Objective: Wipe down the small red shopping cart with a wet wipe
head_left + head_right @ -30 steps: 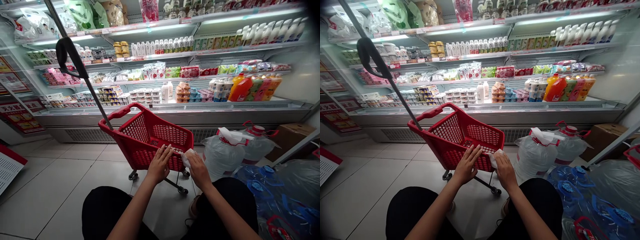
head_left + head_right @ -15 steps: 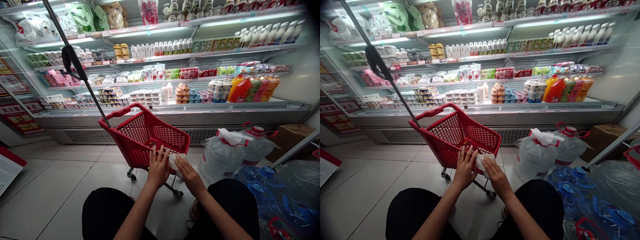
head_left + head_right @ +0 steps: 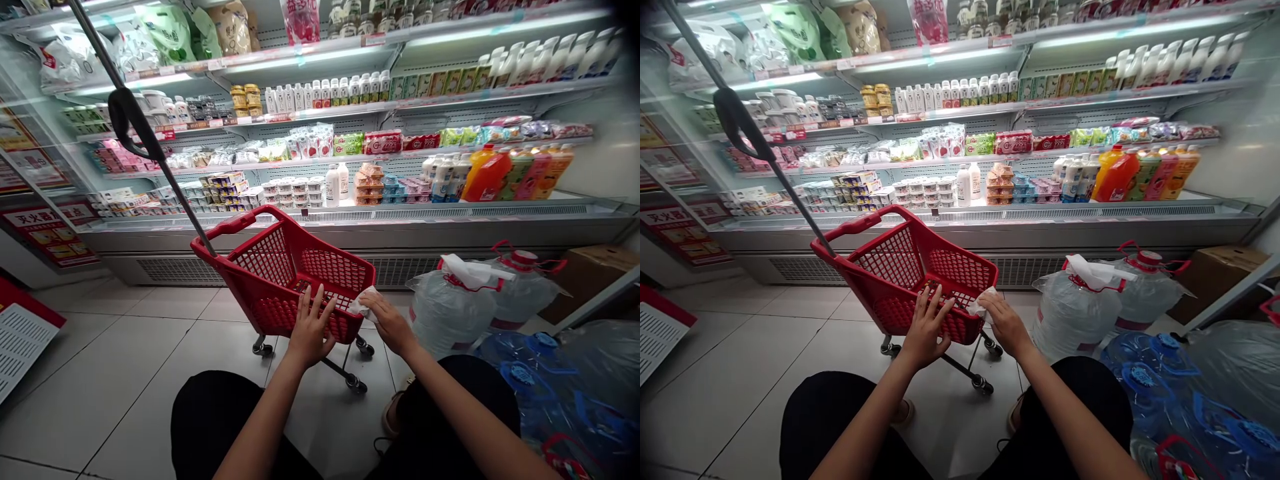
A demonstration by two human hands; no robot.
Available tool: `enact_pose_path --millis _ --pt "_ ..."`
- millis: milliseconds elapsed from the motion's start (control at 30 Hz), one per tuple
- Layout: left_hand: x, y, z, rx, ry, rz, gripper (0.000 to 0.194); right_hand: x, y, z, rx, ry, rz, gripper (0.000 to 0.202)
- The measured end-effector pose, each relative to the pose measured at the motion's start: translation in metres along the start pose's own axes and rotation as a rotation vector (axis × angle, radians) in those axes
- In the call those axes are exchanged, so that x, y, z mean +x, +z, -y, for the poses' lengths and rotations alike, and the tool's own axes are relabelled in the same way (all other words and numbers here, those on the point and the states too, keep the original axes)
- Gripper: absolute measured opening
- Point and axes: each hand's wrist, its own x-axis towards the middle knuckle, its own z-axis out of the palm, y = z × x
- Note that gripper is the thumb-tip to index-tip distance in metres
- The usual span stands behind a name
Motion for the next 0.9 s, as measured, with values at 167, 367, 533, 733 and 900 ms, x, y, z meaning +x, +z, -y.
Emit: enact_pose_path --millis 167,367,533,733,900 --pt "-0.01 -0.005 -0.004 -0.008 0.006 -0.014 0.094 -0.019 0.003 0.016 -0.001 0.004 -0.027 0.07" --pt "-0.013 -0.006 -0.012 -0.02 0.015 -0.033 0.088 -0.038 -0.003 0.045 0.007 0.034 -0.072 0.073" --pt "-0.012 -0.005 -0.014 -0.019 0.007 -0.04 0.091 -0.04 -0.004 0.081 -0.056 0.005 -0.057 0.08" --pt "-0.017 -0.007 -0.004 -0.04 -0.053 -0.057 0.095 -0.027 0.005 0.114 -0.089 -0.054 -0.037 0.084" --pt "-0.022 -0.017 0.027 -0.025 -0.04 0.017 0.09 -0.013 0.016 0.129 -0.105 -0.129 0.056 0.081"
